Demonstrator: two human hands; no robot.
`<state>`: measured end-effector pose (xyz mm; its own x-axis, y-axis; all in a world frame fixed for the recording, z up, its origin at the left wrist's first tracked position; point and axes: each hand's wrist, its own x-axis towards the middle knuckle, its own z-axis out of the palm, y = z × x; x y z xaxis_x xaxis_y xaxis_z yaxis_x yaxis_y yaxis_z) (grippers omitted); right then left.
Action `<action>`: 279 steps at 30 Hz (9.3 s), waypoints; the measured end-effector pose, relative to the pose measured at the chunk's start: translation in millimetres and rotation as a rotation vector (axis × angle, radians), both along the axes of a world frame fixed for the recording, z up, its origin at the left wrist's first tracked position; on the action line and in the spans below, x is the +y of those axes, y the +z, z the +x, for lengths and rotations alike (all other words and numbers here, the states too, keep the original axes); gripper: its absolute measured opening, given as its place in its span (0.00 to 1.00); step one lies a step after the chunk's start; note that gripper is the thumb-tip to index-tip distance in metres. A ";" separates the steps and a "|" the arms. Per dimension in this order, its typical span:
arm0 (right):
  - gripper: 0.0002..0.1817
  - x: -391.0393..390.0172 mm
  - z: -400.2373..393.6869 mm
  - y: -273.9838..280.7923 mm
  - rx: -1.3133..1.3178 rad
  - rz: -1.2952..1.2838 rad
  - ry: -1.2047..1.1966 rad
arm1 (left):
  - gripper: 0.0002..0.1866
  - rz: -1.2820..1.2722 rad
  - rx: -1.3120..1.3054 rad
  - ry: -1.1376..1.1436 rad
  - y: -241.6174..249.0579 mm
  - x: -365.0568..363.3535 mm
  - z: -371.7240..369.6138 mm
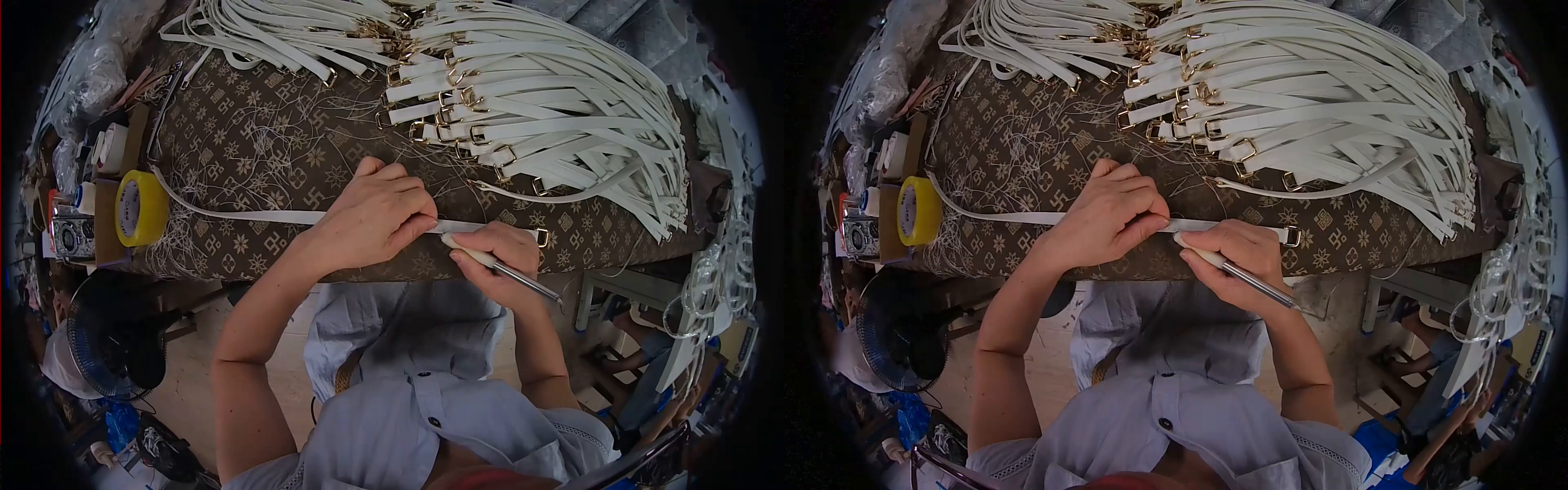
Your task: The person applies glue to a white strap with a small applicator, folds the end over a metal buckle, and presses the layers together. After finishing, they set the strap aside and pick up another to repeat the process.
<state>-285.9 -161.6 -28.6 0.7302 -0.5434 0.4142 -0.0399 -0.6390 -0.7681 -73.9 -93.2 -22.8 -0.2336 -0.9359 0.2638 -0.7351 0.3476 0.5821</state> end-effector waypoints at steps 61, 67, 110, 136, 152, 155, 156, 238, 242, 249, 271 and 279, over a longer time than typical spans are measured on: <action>0.11 -2.7 -17.1 -15.3 -0.361 0.275 -0.128 | 0.05 0.052 -0.209 0.097 12.8 0.6 -36.8; 0.12 -2.0 -17.1 -15.4 -0.365 0.272 -0.135 | 0.07 0.034 -0.150 0.104 6.5 5.7 -36.5; 0.10 4.7 -12.8 -16.1 -0.569 0.558 -0.258 | 0.11 0.275 -0.143 0.177 19.8 17.2 -42.7; 0.21 48.2 -42.3 52.4 -0.170 -0.446 -0.215 | 0.10 0.368 1.259 0.252 32.2 79.1 -100.3; 0.18 74.0 -40.6 28.8 -0.389 -0.055 -0.164 | 0.06 0.149 1.130 -0.121 10.2 83.5 -93.7; 0.20 64.6 -53.4 39.6 -0.241 -0.276 -0.113 | 0.08 0.009 0.807 -0.030 17.2 82.7 -92.3; 0.20 65.5 -54.7 40.2 -0.241 -0.276 -0.113 | 0.08 -0.098 0.730 0.015 17.9 83.0 -93.9; 0.19 77.2 -40.6 38.2 -0.201 0.466 -0.155 | 0.16 -0.507 0.091 0.202 1.1 84.5 -90.4; 0.17 80.1 -41.6 44.5 -0.222 0.515 -0.213 | 0.16 -0.517 0.112 0.214 2.0 83.1 -89.5; 0.17 80.5 -43.4 48.7 -0.066 0.256 -0.298 | 0.14 -0.563 0.026 0.230 2.9 82.3 -88.6; 0.20 77.8 -26.0 43.9 -0.056 -0.285 -0.478 | 0.16 -0.598 -0.026 0.311 1.8 72.2 -99.0; 0.23 76.3 -24.2 35.3 -0.127 -0.315 -0.505 | 0.16 -0.560 0.057 0.392 4.3 70.6 -108.4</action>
<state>-310.2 -85.3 6.7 0.3490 -0.6467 0.6782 -0.3178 -0.7625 -0.5635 -182.3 -22.6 -18.5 0.1228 -0.6673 0.7346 -0.8415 0.3224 0.4335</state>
